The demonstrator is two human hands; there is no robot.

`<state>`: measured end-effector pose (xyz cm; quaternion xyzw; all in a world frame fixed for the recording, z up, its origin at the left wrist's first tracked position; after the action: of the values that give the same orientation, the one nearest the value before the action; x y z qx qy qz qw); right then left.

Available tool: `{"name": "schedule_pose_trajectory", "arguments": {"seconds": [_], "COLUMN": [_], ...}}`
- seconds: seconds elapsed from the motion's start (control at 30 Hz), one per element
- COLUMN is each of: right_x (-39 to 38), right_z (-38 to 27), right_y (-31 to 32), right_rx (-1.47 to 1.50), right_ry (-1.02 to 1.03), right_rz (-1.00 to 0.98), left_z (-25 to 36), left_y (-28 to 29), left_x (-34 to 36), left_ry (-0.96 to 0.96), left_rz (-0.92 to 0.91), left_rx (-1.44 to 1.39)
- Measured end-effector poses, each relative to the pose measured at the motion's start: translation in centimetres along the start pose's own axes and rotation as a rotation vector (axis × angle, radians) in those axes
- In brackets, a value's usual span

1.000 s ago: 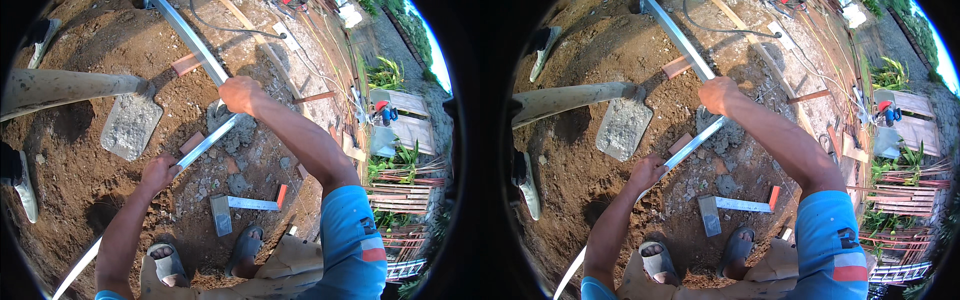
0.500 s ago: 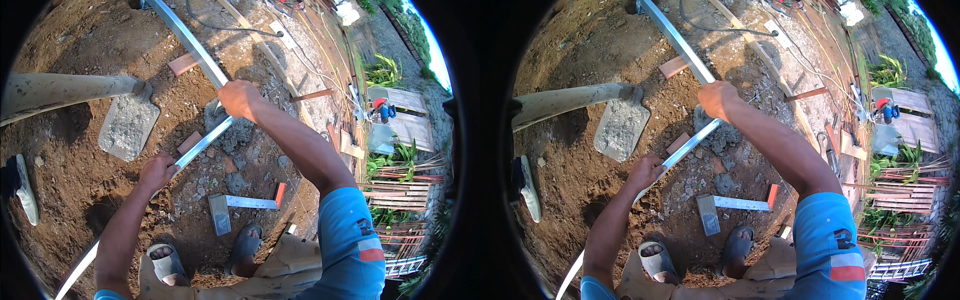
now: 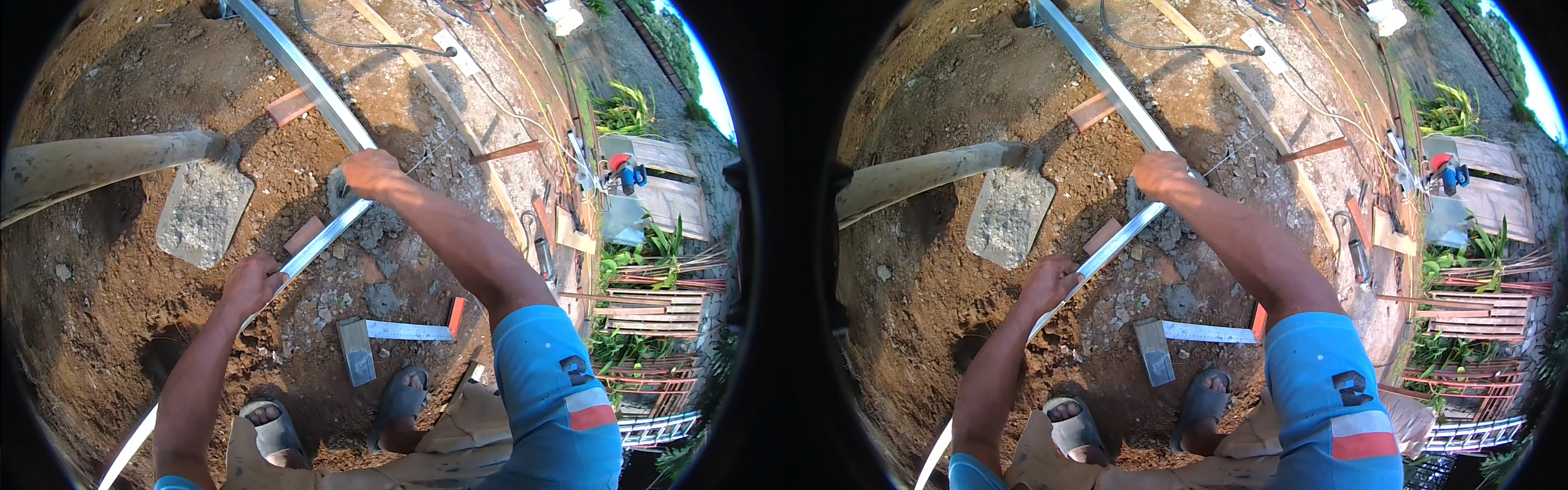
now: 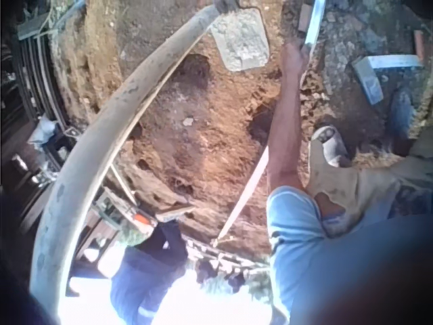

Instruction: The person positions a long metal frame on the ground, uses a trowel to adjust soil around it, and aligns it with a string line. Another person uses a hammer drill nearby. The person continues to adjust the frame and soil to ensure proper alignment.

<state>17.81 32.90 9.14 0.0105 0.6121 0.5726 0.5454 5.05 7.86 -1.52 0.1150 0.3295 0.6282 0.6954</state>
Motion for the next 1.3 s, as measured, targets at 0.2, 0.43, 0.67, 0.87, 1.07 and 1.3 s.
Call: {"name": "schedule_pose_trajectory", "arguments": {"seconds": [0.2,0.43,0.67,0.87,1.07,1.3], "right_x": [-0.6,-3.7,-3.9,-2.4,-2.5,0.5], "right_z": [1.0,0.9,3.0,0.7,2.2,-0.9], "right_y": [1.6,4.8,2.5,2.9,4.7,0.1], "right_rx": [-0.178,-0.101,-0.098,-0.134,-0.217,0.060], "right_ry": [0.098,0.219,0.202,0.157,0.201,-0.094], "right_rz": [0.037,0.189,0.199,0.139,0.174,0.075], "left_z": [0.1,-0.1,0.2,0.3,0.0,-0.1], "left_y": [0.0,0.1,0.2,0.3,-0.1,-0.1], "left_x": [-0.2,-0.1,-0.3,-0.1,-0.3,-0.3], "left_ry": [-0.003,0.032,0.011,0.035,0.010,-0.032], "left_rz": [0.022,-0.030,-0.016,-0.005,0.007,0.047], "left_rx": [-0.008,0.038,-0.049,-0.046,-0.038,-0.024]}}
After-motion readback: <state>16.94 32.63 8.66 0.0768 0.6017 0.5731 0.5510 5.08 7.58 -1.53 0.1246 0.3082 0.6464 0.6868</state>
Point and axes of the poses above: each hand's wrist, its own x-axis towards the middle knuckle, its own y-axis out of the back of the hand, z = x × y, the point moved 1 cm from there along x, towards the middle knuckle, and after that the axes turned 5 degrees about x, right-handed, at the moved point
